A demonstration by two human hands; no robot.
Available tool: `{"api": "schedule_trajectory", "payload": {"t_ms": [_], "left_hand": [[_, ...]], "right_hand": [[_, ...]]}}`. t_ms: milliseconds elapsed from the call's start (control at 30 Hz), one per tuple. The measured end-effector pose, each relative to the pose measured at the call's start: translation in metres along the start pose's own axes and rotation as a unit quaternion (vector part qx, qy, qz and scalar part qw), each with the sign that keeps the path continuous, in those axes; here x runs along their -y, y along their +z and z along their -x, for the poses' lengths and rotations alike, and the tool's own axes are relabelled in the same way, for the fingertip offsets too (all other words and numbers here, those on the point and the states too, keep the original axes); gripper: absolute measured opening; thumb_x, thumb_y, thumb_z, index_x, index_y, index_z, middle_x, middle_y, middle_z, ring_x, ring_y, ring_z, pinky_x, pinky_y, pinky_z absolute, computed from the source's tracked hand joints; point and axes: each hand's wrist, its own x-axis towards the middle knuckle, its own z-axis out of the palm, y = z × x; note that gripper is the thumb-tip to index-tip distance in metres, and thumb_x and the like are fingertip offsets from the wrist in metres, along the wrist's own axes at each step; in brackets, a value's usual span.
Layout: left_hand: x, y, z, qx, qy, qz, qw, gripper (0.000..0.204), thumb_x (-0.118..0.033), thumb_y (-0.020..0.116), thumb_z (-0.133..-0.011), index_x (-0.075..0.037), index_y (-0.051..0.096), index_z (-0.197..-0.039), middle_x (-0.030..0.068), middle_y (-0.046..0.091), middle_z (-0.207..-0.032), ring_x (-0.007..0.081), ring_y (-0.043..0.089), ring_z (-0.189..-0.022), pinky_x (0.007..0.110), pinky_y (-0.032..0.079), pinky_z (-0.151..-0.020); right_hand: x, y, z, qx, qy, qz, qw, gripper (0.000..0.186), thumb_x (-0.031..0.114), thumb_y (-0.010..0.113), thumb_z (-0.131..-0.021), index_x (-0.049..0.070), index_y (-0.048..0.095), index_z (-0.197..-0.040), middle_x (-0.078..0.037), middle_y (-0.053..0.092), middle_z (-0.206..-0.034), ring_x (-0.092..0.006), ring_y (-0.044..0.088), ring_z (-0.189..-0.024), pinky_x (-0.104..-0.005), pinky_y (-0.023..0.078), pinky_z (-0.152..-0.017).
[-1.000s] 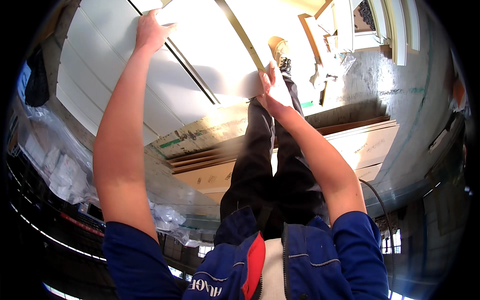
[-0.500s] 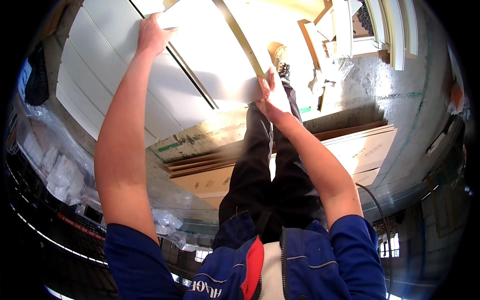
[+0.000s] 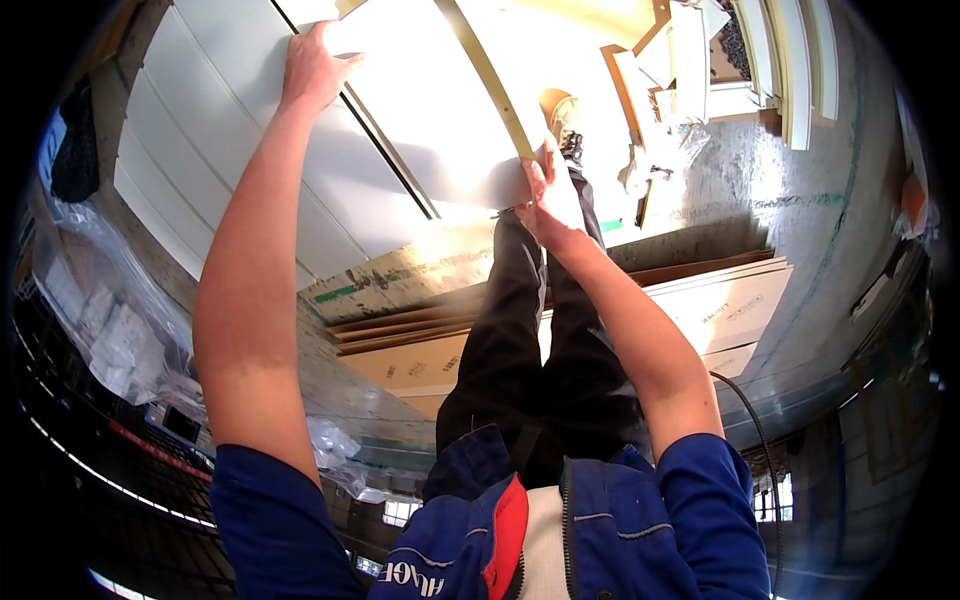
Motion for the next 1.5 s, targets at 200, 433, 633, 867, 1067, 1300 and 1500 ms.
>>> {"api": "schedule_trajectory", "payload": {"t_ms": [200, 433, 633, 867, 1067, 1300, 1500], "left_hand": [[0.005, 0.003, 0.000, -0.006, 0.011, -0.010, 1.000, 0.074, -0.035, 0.081, -0.079, -0.014, 0.048, -0.141, 0.0151, 0.054, -0.130, 0.0285, 0.049, -0.126, 0.040, 0.045, -0.105], [0.003, 0.005, 0.000, -0.011, 0.013, -0.007, 1.000, 0.075, -0.036, 0.081, -0.079, -0.015, 0.047, -0.143, 0.0143, 0.052, -0.134, 0.0289, 0.047, -0.129, 0.040, 0.043, -0.108], [0.001, 0.009, 0.008, -0.045, 0.036, 0.002, 0.998, 0.078, -0.034, 0.079, -0.082, -0.014, 0.041, -0.147, 0.0159, 0.048, -0.138, 0.0285, 0.043, -0.134, 0.040, 0.040, -0.111], [-0.048, 0.031, 0.093, -0.156, -0.040, 0.145, 0.976, 0.083, -0.018, 0.077, -0.085, -0.007, 0.029, -0.152, 0.0176, 0.041, -0.143, 0.0329, 0.043, -0.133, 0.043, 0.040, -0.111], [-0.081, 0.092, 0.231, -0.081, -0.080, 0.295, 0.949, 0.084, -0.017, 0.078, -0.080, -0.010, 0.033, -0.151, 0.0188, 0.037, -0.146, 0.0372, 0.041, -0.135, 0.044, 0.040, -0.110], [-0.050, 0.118, 0.310, -0.147, -0.186, 0.209, 0.949, 0.088, -0.017, 0.083, -0.076, -0.010, 0.035, -0.149, 0.0193, 0.038, -0.145, 0.0387, 0.042, -0.133, 0.046, 0.040, -0.110], [-0.003, 0.131, 0.302, -0.270, -0.347, 0.206, 0.874, 0.090, -0.025, 0.087, -0.073, -0.006, 0.038, -0.146, 0.0203, 0.040, -0.142, 0.0384, 0.042, -0.130, 0.048, 0.040, -0.108]], "right_hand": [[0.005, -0.009, 0.001, -0.023, -0.036, 0.012, 0.999, 0.069, 0.013, 0.080, -0.073, -0.001, 0.050, -0.133, -0.035, 0.024, -0.154, -0.0463, 0.047, -0.129, -0.0409, 0.045, -0.107], [0.001, -0.006, 0.001, -0.022, -0.035, 0.000, 0.999, 0.073, 0.013, 0.082, -0.070, -0.001, 0.049, -0.133, -0.034, 0.021, -0.155, -0.0463, 0.043, -0.132, -0.0412, 0.044, -0.108], [0.006, -0.012, 0.001, 0.014, -0.029, 0.025, 0.999, 0.071, 0.014, 0.078, -0.075, -0.004, 0.046, -0.136, -0.035, 0.022, -0.154, -0.0456, 0.038, -0.136, -0.0412, 0.037, -0.114], [0.006, 0.000, -0.003, -0.014, -0.065, 0.080, 0.995, 0.069, 0.016, 0.073, -0.078, -0.008, 0.044, -0.136, -0.037, 0.021, -0.153, -0.0472, 0.028, -0.142, -0.0421, 0.029, -0.120], [-0.031, 0.038, -0.002, -0.060, -0.080, 0.053, 0.994, 0.086, 0.013, 0.085, -0.066, -0.005, 0.041, -0.137, -0.041, 0.015, -0.152, -0.0536, 0.019, -0.144, -0.0527, 0.030, -0.117], [0.017, 0.010, 0.002, -0.016, -0.057, 0.038, 0.998, 0.069, 0.016, 0.083, -0.073, -0.011, 0.046, -0.125, -0.044, 0.026, -0.146, -0.0557, 0.018, -0.144, -0.0567, 0.027, -0.117], [0.005, 0.009, 0.002, -0.022, -0.043, 0.048, 0.998, 0.053, 0.019, 0.082, -0.074, -0.004, 0.052, -0.112, -0.045, 0.033, -0.141, -0.0574, 0.021, -0.142, -0.0581, 0.030, -0.113]]}}
